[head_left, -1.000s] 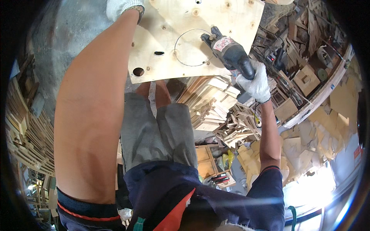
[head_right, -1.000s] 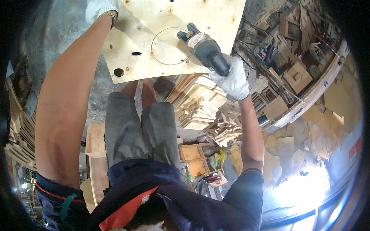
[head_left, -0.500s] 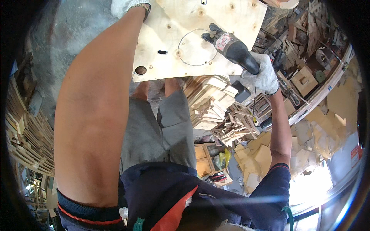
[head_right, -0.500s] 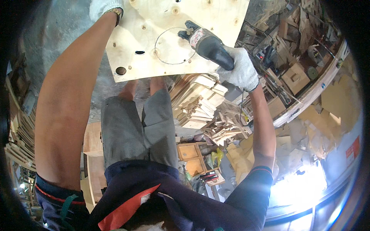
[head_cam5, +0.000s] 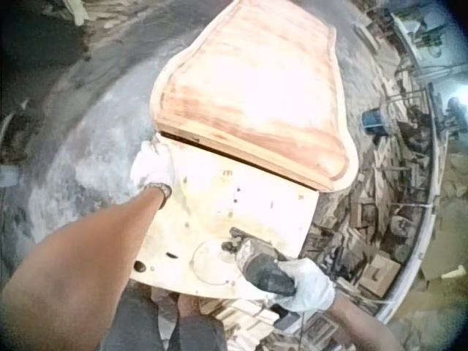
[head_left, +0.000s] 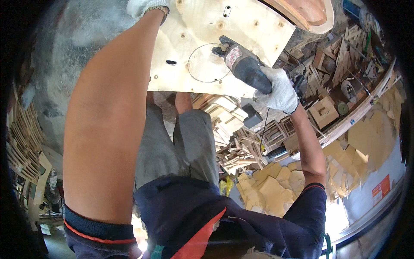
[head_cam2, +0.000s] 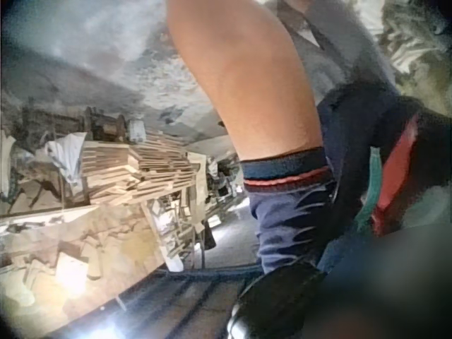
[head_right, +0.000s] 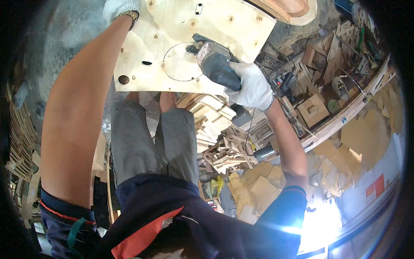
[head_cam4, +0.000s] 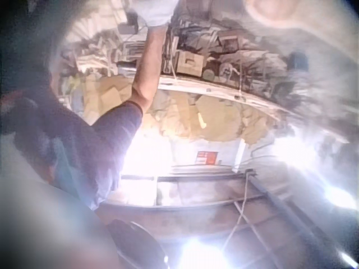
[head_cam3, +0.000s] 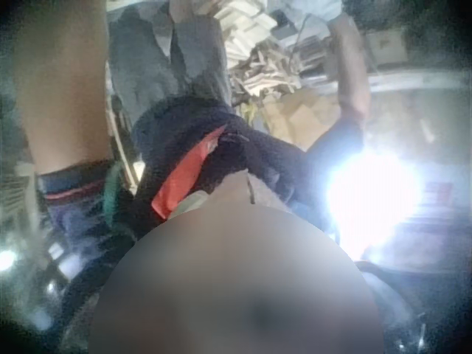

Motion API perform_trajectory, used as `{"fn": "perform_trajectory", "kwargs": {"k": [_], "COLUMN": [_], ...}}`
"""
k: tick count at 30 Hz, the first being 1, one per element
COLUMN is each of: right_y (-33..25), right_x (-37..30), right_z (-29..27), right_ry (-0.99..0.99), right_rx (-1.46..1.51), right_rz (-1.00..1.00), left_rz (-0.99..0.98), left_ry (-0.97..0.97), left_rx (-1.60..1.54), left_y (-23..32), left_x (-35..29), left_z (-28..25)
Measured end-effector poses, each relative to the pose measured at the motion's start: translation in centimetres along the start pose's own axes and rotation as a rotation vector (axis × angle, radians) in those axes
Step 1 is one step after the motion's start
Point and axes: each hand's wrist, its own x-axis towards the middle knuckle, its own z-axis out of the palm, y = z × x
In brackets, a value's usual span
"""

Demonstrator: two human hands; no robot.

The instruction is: The person uses a jigsaw to cut a circular hole in a wooden board, then uses a drill to fasten a small wooden piece to the board. The person handles multiple wooden pieces and tools in a workshop setting.

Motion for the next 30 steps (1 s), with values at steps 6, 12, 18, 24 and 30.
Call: {"fn": "perform_trajectory", "kwargs": {"k": [6, 12, 18, 24, 30], "right_y": [0.1, 0.2, 0.5, 0.5, 0.4], "right_x": [0.8, 1.6, 2.3, 2.5, 2.8], "right_z": [-0.3, -1.2, -1.9, -2.0, -1.6], "right_ry": [-0.019, 0.044, -0.023, -0.007, 0.002], "right_rx": [-0.097, -0.319, -0.38, -0.399, -0.362], "right_rz": [-0.047, -0.267, -0.303, -0.335, -0.365], "left_rz": [0.002, 0.004, 0.016, 0.033, 0.056], "left_ry": [0.03, 0.029, 0.037, 0.062, 0.117], "left_rx": [-0.006, 0.009, 0.006, 0.004, -0.002], "left_y": [0.0, -0.1, -0.2, -0.5, -0.7], "left_x": [0.1, 0.0, 0.0, 0.3, 0.7], "left_z": [0.2, 0.1, 0.2, 0.9, 1.6]}}
